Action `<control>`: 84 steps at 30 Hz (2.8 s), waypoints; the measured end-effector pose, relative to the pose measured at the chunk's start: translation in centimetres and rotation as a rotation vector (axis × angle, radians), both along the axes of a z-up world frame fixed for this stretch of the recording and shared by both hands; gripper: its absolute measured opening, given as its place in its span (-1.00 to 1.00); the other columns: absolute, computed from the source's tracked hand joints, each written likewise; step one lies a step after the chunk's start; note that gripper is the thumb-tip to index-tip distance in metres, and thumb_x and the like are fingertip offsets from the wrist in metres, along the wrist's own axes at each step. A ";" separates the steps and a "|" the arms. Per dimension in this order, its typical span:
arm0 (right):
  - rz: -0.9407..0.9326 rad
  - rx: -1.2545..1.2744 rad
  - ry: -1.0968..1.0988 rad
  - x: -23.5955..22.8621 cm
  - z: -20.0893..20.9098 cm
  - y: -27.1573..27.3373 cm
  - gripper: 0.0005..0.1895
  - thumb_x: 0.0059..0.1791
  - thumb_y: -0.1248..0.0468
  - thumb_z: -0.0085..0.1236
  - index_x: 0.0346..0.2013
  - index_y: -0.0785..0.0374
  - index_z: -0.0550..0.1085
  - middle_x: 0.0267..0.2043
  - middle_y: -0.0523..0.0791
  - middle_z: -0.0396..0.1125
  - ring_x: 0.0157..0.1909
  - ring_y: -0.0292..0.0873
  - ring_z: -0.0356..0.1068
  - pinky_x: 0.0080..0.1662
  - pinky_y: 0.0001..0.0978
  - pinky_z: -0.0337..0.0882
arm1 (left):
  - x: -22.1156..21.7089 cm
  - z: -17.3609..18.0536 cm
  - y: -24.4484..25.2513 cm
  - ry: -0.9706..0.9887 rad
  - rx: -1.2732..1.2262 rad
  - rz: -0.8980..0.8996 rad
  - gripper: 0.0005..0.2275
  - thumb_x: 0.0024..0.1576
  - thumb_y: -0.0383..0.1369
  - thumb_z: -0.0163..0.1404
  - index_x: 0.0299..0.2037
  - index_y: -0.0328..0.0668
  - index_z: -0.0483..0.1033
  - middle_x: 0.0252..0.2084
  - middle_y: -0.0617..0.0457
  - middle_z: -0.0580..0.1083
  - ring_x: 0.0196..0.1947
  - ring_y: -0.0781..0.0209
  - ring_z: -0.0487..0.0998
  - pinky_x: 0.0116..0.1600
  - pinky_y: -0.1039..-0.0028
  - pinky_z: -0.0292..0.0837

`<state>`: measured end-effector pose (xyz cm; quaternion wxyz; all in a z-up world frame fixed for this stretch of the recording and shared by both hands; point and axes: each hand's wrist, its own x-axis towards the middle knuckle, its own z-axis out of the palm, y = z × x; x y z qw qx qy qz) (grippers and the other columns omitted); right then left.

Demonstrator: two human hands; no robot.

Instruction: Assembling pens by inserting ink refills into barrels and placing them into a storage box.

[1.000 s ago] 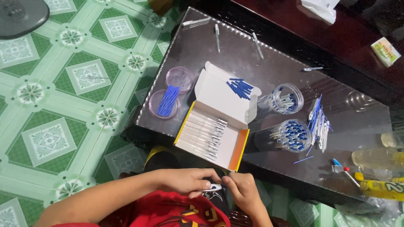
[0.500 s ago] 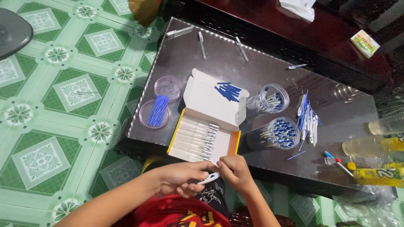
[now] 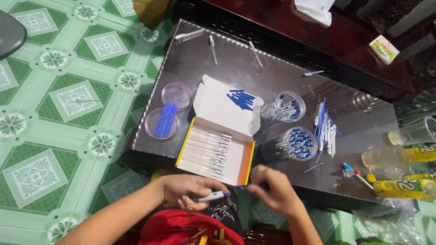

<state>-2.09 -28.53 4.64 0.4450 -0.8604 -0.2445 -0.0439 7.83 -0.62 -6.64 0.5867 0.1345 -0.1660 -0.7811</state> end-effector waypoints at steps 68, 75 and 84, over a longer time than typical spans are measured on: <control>-0.508 -0.192 0.226 24.6 -16.5 17.2 -0.64 0.06 -0.01 0.14 -0.16 0.23 0.60 -0.39 0.11 0.45 -0.19 0.20 0.48 -0.08 0.01 0.41 | 2.2 -1.1 18.4 -0.506 0.748 0.923 -0.59 0.34 -0.36 -0.24 0.43 0.03 0.23 -0.62 0.00 0.30 -0.82 0.42 0.10 -0.79 0.70 0.02; -0.046 0.518 0.665 7.8 -15.9 19.1 -0.61 0.07 0.06 0.07 -0.05 0.35 0.44 -0.40 -0.02 0.39 -0.54 -0.18 0.38 -0.44 -0.44 0.42 | 1.0 1.5 11.8 -1.235 0.706 0.563 -0.64 0.31 -0.31 -0.27 0.24 0.29 0.46 -0.46 0.17 0.43 -0.56 0.37 0.34 -0.40 0.49 0.30; -0.165 1.058 0.772 3.5 -18.5 16.9 -0.77 -0.02 0.24 0.30 -0.20 0.31 0.48 -0.38 -0.20 0.30 -0.41 -0.35 0.20 -0.34 -0.49 0.18 | 0.0 2.1 3.5 -2.321 0.598 -0.181 -0.24 0.22 -0.16 0.05 0.50 -0.33 -0.11 -0.12 -0.02 0.60 -0.17 -0.02 0.65 -0.23 0.23 0.48</control>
